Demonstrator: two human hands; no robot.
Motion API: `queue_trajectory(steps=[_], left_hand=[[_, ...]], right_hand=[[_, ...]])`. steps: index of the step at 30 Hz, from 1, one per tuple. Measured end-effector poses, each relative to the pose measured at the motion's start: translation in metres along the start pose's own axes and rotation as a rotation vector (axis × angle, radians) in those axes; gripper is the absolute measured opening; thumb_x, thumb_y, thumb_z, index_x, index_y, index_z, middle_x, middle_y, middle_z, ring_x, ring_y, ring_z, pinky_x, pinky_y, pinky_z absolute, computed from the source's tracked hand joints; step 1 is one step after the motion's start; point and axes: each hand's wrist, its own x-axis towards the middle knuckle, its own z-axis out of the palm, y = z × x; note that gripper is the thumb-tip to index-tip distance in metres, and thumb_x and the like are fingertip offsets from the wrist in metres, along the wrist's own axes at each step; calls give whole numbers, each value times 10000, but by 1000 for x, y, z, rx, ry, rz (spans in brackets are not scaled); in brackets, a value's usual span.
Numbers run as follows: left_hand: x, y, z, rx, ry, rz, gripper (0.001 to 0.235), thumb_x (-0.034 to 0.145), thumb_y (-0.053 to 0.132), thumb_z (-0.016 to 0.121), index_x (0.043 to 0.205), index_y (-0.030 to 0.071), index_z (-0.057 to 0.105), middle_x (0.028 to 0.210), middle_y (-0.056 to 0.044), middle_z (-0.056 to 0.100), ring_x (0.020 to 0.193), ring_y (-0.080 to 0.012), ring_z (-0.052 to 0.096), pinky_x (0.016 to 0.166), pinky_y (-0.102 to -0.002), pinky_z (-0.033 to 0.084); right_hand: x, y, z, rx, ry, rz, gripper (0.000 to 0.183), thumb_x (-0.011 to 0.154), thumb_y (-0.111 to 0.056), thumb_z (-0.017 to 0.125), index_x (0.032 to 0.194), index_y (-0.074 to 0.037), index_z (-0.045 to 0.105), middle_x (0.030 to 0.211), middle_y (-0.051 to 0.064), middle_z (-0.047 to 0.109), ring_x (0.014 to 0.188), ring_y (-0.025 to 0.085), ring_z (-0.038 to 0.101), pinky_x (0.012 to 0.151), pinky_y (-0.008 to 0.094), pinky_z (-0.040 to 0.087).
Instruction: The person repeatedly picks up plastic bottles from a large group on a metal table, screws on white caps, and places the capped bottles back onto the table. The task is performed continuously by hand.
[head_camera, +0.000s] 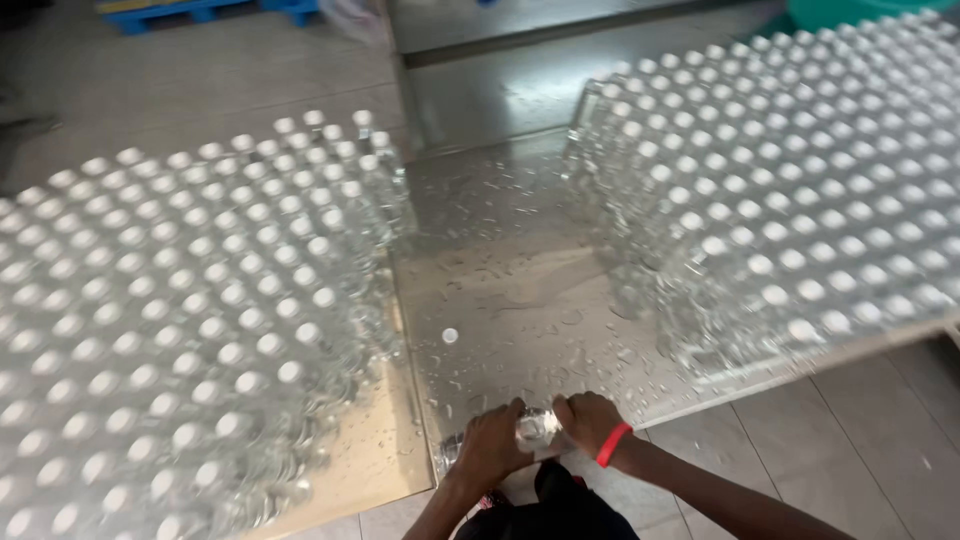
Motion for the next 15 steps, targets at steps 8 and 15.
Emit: queue_trajectory(steps=[8,15], left_hand=[[-14,68,-50,-120,-466,386,839,675,579,844,1411,218,662,1406,-9,728,1239,-230,696,961,-386,517],[36,96,-10,-115,-605,272,497,739,306,779,1227,230,728,1115,32,789,973,-160,735,870,-329,574]], right_hand=[[-44,3,-112,196,363,-143,732,1144,-684,284,950,-88,663,886,119,618,674,296,555,589,446,440],[-60,29,-79,331,282,212,302,997,-157,487,697,-136,480,564,53,504,433,307,471,430,491,336]])
